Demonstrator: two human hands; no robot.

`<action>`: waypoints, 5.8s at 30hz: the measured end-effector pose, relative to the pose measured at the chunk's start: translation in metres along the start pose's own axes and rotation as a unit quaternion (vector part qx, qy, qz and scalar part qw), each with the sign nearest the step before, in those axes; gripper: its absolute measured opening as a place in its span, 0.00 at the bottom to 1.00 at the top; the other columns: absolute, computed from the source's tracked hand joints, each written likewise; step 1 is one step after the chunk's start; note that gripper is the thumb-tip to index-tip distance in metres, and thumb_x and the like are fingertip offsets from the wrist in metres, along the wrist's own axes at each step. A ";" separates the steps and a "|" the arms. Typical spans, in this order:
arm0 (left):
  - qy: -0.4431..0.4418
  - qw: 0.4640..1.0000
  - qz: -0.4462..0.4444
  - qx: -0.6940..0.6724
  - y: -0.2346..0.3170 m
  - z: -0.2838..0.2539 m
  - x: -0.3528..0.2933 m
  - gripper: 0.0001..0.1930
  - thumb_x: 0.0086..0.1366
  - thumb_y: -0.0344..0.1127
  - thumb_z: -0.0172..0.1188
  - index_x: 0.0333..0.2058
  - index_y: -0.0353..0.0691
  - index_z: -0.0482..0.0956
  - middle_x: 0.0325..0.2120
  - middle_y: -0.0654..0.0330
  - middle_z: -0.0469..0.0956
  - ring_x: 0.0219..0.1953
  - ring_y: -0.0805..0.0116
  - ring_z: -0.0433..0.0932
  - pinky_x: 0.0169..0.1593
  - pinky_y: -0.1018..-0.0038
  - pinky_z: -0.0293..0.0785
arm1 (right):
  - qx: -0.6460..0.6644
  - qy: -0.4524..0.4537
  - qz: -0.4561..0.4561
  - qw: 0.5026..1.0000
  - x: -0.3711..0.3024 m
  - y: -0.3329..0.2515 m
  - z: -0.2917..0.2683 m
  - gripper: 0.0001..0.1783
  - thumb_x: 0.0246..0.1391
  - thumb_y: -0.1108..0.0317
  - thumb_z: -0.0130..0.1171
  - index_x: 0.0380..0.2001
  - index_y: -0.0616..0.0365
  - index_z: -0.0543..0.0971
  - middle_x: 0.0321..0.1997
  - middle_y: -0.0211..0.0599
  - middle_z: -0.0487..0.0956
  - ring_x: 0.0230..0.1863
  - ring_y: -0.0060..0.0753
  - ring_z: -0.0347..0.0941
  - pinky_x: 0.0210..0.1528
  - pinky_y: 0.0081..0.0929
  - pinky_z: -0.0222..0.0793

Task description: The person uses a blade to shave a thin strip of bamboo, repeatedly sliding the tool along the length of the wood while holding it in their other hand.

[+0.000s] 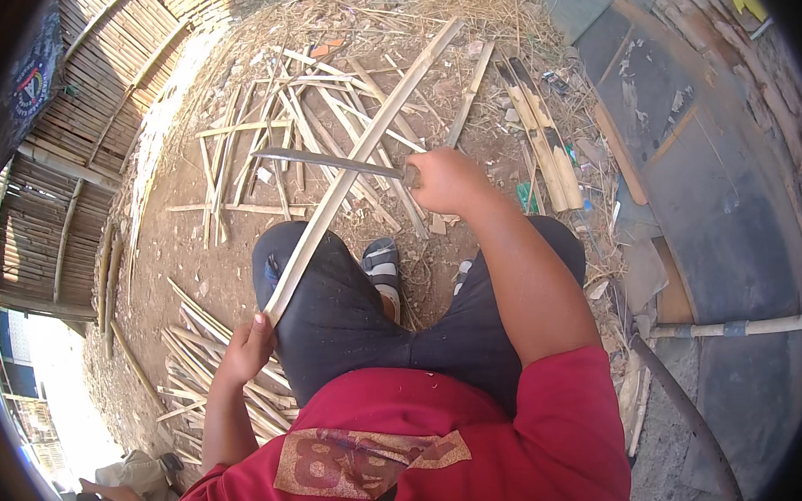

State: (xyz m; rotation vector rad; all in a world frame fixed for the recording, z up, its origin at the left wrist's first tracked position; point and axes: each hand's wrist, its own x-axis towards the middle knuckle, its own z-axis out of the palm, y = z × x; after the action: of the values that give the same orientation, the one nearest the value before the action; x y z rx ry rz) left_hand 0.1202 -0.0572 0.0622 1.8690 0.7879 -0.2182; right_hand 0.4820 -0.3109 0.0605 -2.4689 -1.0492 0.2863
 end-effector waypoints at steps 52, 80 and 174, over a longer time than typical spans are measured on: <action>0.010 0.999 -0.027 0.023 0.008 -0.006 -0.015 0.27 0.57 0.41 0.77 0.49 0.28 0.81 0.32 0.58 0.84 0.34 0.71 0.81 0.40 0.72 0.77 | -0.047 0.039 0.005 0.998 -0.012 -0.018 0.015 0.27 0.47 0.65 0.65 0.54 0.57 0.81 0.41 0.55 0.84 0.45 0.58 0.82 0.50 0.46 0.78; 0.018 0.993 -0.033 0.110 -0.005 -0.011 -0.011 0.25 0.58 0.45 0.76 0.43 0.27 0.82 0.24 0.61 0.82 0.27 0.74 0.79 0.31 0.73 0.74 | 0.083 0.087 0.029 0.992 -0.007 0.031 0.004 0.22 0.45 0.63 0.66 0.46 0.55 0.82 0.37 0.52 0.84 0.41 0.59 0.81 0.45 0.50 0.77; 0.060 0.995 0.031 0.075 -0.030 -0.006 -0.009 0.33 0.75 0.62 0.50 0.26 0.33 0.75 0.17 0.66 0.69 0.23 0.75 0.66 0.28 0.71 0.65 | 0.078 0.037 0.052 0.995 0.009 0.009 -0.017 0.23 0.46 0.63 0.66 0.48 0.55 0.83 0.35 0.53 0.84 0.40 0.58 0.82 0.45 0.48 0.78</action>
State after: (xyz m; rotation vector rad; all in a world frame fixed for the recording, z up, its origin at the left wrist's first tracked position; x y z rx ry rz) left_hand 0.0941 -0.0487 0.0466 2.0608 0.8117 -0.1283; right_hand 0.4998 -0.3149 0.0714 -2.3780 -0.8368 0.2940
